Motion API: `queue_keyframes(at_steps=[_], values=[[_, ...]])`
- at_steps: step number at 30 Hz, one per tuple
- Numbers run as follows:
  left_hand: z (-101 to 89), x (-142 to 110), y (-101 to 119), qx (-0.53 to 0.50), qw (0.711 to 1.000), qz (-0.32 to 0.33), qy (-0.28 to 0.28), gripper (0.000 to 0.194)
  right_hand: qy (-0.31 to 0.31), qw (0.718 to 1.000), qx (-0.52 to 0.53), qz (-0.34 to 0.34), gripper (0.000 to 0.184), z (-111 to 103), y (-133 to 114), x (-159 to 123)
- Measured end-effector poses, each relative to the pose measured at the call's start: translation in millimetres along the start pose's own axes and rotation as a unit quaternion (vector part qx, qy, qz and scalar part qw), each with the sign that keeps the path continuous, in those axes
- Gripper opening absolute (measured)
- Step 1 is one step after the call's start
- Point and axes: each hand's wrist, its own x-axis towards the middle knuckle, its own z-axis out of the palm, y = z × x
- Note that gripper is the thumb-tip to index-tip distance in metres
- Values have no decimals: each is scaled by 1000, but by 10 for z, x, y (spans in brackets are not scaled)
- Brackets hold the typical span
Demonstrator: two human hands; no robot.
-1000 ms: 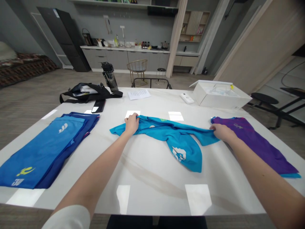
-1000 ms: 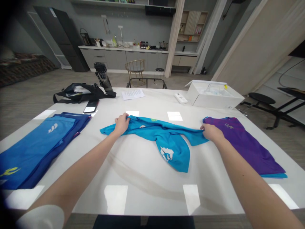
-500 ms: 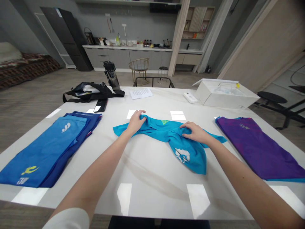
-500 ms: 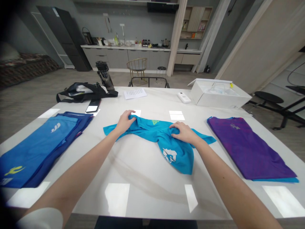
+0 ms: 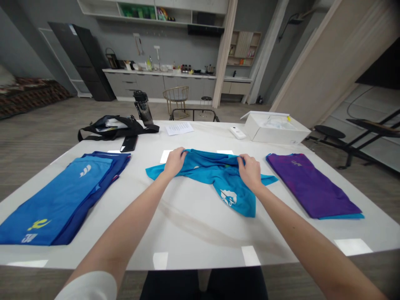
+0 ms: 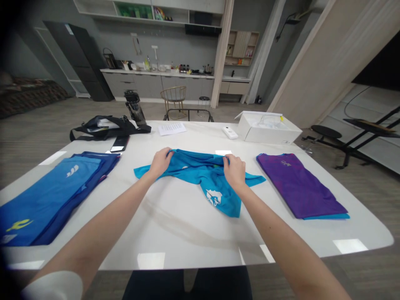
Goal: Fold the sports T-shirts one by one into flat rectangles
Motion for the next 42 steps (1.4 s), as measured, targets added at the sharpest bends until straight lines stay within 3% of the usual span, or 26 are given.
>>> queue_keyframes(at_steps=[3,7,16,21,24,26,29,35,39,42], values=[[-339,57,368,-21,998,-1,64,28,66,997,15,-22,37,-388,-215,112],[-939,65,953,-36,989,15,143,28,146,986,28,-78,37,-1032,-586,195],[-2690,-46,2049,39,943,97,317,26,341,927,-24,-152,39,-2781,-1142,172],[-3566,139,2485,92,915,133,370,28,380,902,-71,-192,45,-3713,-1346,309],[-3758,373,2553,112,910,157,368,27,365,901,-95,-214,47,-3902,-1407,536],[-3670,526,2475,116,920,159,340,29,345,908,-100,-216,45,-3784,-1371,719],[-3226,667,2181,135,944,126,274,31,301,926,-95,-207,40,-3254,-1184,953],[-1779,646,1153,150,982,14,112,32,125,975,-94,-160,35,-1580,-636,1043],[-849,581,451,136,989,-54,6,33,-9,997,-54,-47,33,-549,-325,930],[-305,526,81,129,985,-88,-69,35,-104,993,-26,57,35,67,-141,837]])
